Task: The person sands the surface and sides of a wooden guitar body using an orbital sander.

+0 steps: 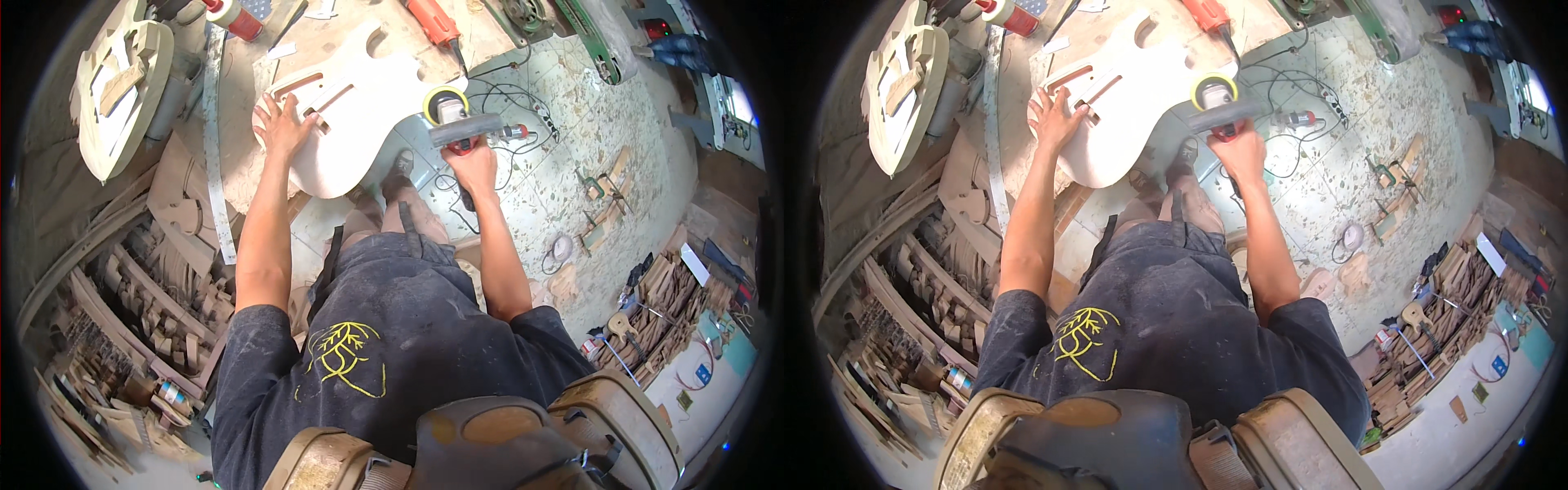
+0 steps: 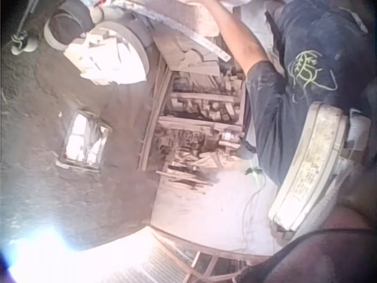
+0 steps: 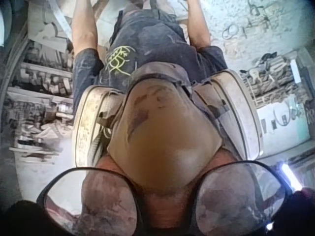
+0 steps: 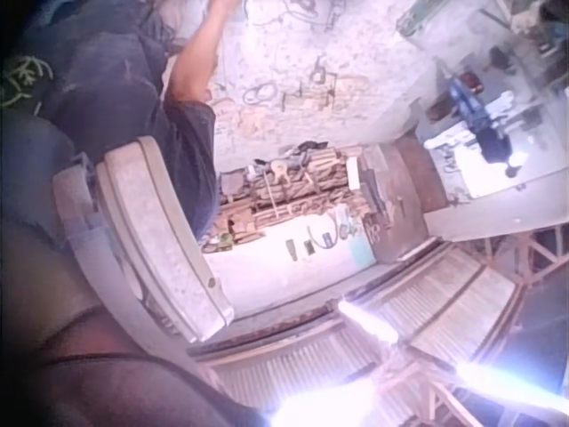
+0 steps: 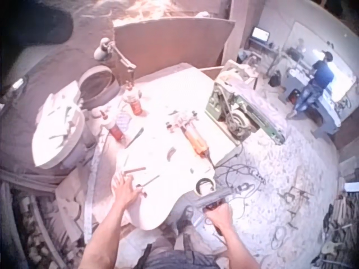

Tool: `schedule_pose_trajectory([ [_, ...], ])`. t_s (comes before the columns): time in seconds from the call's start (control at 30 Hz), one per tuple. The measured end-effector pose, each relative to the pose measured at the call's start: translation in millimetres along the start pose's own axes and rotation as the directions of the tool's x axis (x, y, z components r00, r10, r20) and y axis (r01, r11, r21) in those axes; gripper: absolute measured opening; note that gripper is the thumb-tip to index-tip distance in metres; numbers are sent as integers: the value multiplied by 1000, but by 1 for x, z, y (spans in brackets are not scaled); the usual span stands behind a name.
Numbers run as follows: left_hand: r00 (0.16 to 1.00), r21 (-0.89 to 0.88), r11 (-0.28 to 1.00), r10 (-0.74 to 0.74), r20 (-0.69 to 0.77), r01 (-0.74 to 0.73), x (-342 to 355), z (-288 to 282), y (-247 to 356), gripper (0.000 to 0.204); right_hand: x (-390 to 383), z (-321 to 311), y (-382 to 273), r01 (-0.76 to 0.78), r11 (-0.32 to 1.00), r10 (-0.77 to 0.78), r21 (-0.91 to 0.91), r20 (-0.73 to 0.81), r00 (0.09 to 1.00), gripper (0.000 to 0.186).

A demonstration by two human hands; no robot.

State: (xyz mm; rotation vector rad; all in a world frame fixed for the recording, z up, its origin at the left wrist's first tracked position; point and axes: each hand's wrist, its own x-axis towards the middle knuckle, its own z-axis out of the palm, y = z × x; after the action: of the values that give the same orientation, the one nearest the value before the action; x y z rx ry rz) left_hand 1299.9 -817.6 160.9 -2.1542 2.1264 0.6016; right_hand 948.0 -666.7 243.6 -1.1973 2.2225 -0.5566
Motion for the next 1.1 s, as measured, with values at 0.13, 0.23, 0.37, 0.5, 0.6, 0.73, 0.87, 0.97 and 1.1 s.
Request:
schedule_pose_trajectory([
  [0.13,1000,-17,1000,-1,-14,1,1,4,-4,81,3,-17,3,-2,996,0,-87,-29,1000,56],
  [0.23,999,7,1000,-21,-26,21,4,7,-10,84,7,-22,-5,36,992,-32,-124,33,999,59],
  [0.37,999,9,999,-34,12,34,2,8,-5,85,13,-16,-16,80,980,-60,-180,115,992,56],
  [0.5,1000,-28,1000,-12,-11,12,1,3,-1,84,14,-2,-29,211,961,-162,-177,259,952,57],
  [0.6,1000,-40,999,-2,-8,2,0,2,-1,83,10,7,-41,290,947,-225,-139,355,907,59],
  [0.73,1000,-50,999,-1,-13,0,-1,1,-2,82,12,7,-40,356,929,-290,-98,402,868,56],
  [0.87,1000,-50,999,6,-19,-7,-1,3,-2,82,29,-3,-34,320,936,-269,-147,290,918,54],
  [0.97,1000,26,999,-28,-1,28,3,7,-5,85,33,-3,-36,370,921,-314,-121,331,890,56],
  [1.1,999,14,1000,-28,-16,28,4,9,-5,85,26,13,-36,492,864,-384,-104,495,779,60],
])
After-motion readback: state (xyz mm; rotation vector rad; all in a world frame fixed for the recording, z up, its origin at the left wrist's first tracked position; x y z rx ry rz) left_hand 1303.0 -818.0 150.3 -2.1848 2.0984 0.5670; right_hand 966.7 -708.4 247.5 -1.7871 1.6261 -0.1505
